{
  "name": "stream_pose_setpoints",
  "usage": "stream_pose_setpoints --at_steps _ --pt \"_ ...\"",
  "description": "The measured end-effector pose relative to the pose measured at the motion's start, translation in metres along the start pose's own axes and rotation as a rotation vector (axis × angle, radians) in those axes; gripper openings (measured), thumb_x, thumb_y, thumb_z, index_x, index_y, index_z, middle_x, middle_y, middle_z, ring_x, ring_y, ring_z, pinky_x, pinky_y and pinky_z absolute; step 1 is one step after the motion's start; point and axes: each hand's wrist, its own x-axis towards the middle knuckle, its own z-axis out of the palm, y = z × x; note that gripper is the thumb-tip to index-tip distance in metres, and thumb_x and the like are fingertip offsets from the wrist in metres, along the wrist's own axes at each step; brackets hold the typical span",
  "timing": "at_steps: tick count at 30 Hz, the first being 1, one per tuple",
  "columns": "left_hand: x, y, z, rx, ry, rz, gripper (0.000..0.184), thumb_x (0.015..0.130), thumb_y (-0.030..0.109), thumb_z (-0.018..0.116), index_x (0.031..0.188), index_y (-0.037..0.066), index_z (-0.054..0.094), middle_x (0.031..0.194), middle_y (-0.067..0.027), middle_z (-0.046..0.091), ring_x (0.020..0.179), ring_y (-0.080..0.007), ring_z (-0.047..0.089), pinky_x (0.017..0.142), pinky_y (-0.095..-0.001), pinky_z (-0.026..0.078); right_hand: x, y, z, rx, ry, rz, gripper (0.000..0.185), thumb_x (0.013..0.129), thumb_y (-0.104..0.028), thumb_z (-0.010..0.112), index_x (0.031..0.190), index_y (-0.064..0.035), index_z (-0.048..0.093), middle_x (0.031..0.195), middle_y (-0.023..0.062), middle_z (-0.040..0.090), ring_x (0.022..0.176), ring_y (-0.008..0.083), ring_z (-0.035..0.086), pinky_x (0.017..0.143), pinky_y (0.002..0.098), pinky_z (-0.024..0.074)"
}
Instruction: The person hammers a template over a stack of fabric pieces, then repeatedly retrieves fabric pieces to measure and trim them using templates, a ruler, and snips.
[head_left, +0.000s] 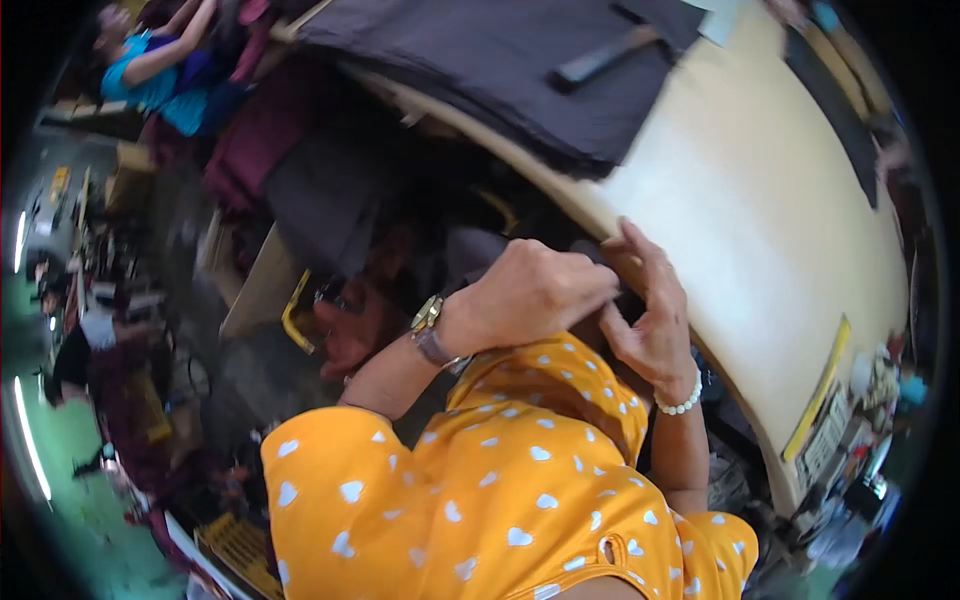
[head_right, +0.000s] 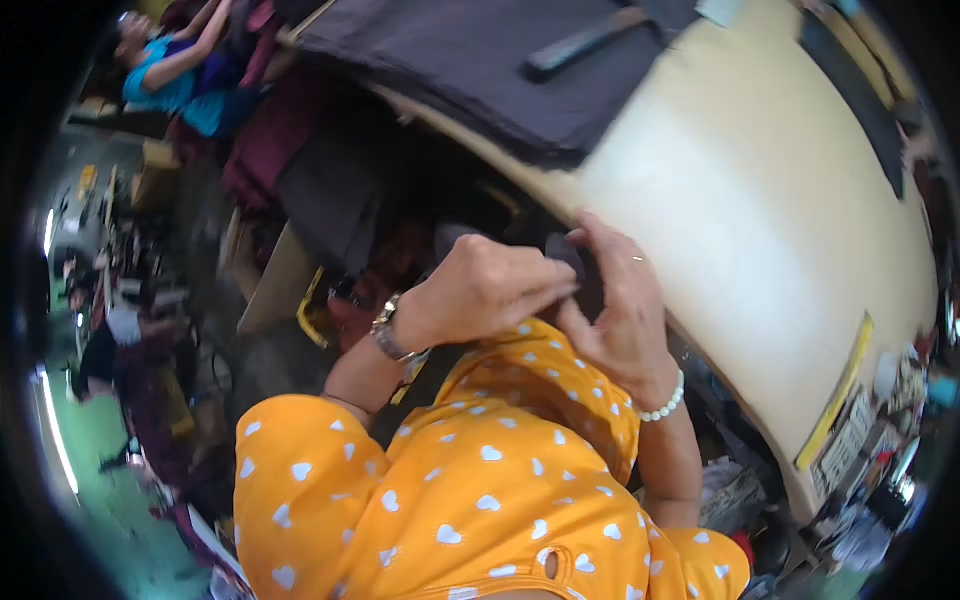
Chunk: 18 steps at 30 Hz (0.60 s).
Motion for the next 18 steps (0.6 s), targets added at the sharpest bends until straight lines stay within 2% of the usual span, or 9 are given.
stream_pose_setpoints --at_steps 1,4,5,7,11,15,16,18 --pt "0.019 0.013 -0.001 -0.087 0.010 0.120 0.006 0.078 0.012 0.065 0.080 0.008 0.062 0.064 -0.0084 0.058 0.055 -0.0247 0.059 0.048 -0.0323 0.046 0.000 -0.002 -0.010 0.067 -0.008 0.031 0.056 0.066 -0.003 0.063 0.120 0.0000 0.049 0.096 0.0158 0.060 0.093 0.0321 0.059 0.087 0.0384 0.0446" --pt "0.072 0.041 -0.006 -0.014 -0.113 0.255 0.006 0.077 0.010 0.066 0.081 0.008 0.062 0.064 -0.0084 0.058 0.055 -0.0240 0.059 0.047 -0.0323 0.046 -0.002 -0.009 -0.051 0.035 0.122 0.186 0.050 0.066 0.000 0.060 0.116 -0.0008 0.053 0.083 0.0125 0.060 0.082 0.0269 0.061 0.079 0.0357 0.0473" --pt "0.090 0.047 -0.007 0.006 -0.158 0.300 0.007 0.077 0.009 0.066 0.083 0.007 0.063 0.068 -0.0086 0.061 0.057 -0.0244 0.060 0.049 -0.0315 0.047 -0.009 -0.004 -0.063 0.013 0.175 0.203 0.048 0.067 0.001 0.059 0.114 -0.0008 0.054 0.082 0.0125 0.060 0.080 0.0262 0.061 0.078 0.0345 0.0477" --pt "0.119 0.045 0.006 -0.103 -0.102 0.358 0.009 0.077 0.009 0.066 0.085 0.006 0.064 0.072 -0.0101 0.063 0.059 -0.0252 0.061 0.051 -0.0311 0.048 -0.017 0.012 -0.086 -0.018 0.265 0.212 0.043 0.068 0.003 0.057 0.111 -0.0007 0.056 0.080 0.0124 0.061 0.077 0.0247 0.062 0.076 0.0321 0.0486" --pt "0.161 0.055 0.027 -0.212 -0.183 0.408 0.009 0.078 0.008 0.065 0.085 0.003 0.065 0.072 -0.0128 0.063 0.061 -0.0283 0.060 0.055 -0.0311 0.048 -0.033 0.016 -0.121 -0.040 0.359 0.209 0.038 0.071 0.003 0.054 0.108 0.0015 0.057 0.087 0.0147 0.063 0.077 0.0228 0.063 0.075 0.0301 0.0487" --pt "0.200 0.064 0.034 -0.310 -0.234 0.355 0.010 0.082 0.009 0.064 0.087 0.000 0.064 0.071 -0.0092 0.064 0.062 -0.0125 0.060 0.060 -0.0246 0.047 -0.050 0.038 -0.145 -0.101 0.099 0.405 0.025 0.073 0.001 0.053 0.097 0.0038 0.061 0.081 0.0167 0.063 0.073 0.0220 0.062 0.070 0.0290 0.0479" --pt "0.212 0.060 0.031 -0.304 -0.295 0.312 0.013 0.084 0.011 0.064 0.088 -0.001 0.064 0.070 -0.0048 0.063 0.065 -0.0051 0.055 0.061 -0.0218 0.046 -0.055 0.051 -0.148 0.053 0.118 0.442 0.020 0.076 0.000 0.051 0.092 0.0044 0.061 0.077 0.0147 0.063 0.070 0.0186 0.060 0.068 0.0285 0.0473" --pt "0.238 0.055 0.031 -0.273 -0.397 0.240 0.016 0.084 0.014 0.065 0.088 -0.001 0.064 0.068 -0.0014 0.062 0.063 -0.0050 0.053 0.058 -0.0213 0.045 -0.063 0.071 -0.163 0.101 0.221 0.484 0.019 0.078 0.001 0.049 0.092 0.0044 0.060 0.077 0.0116 0.063 0.069 0.0154 0.058 0.067 0.0275 0.0470"
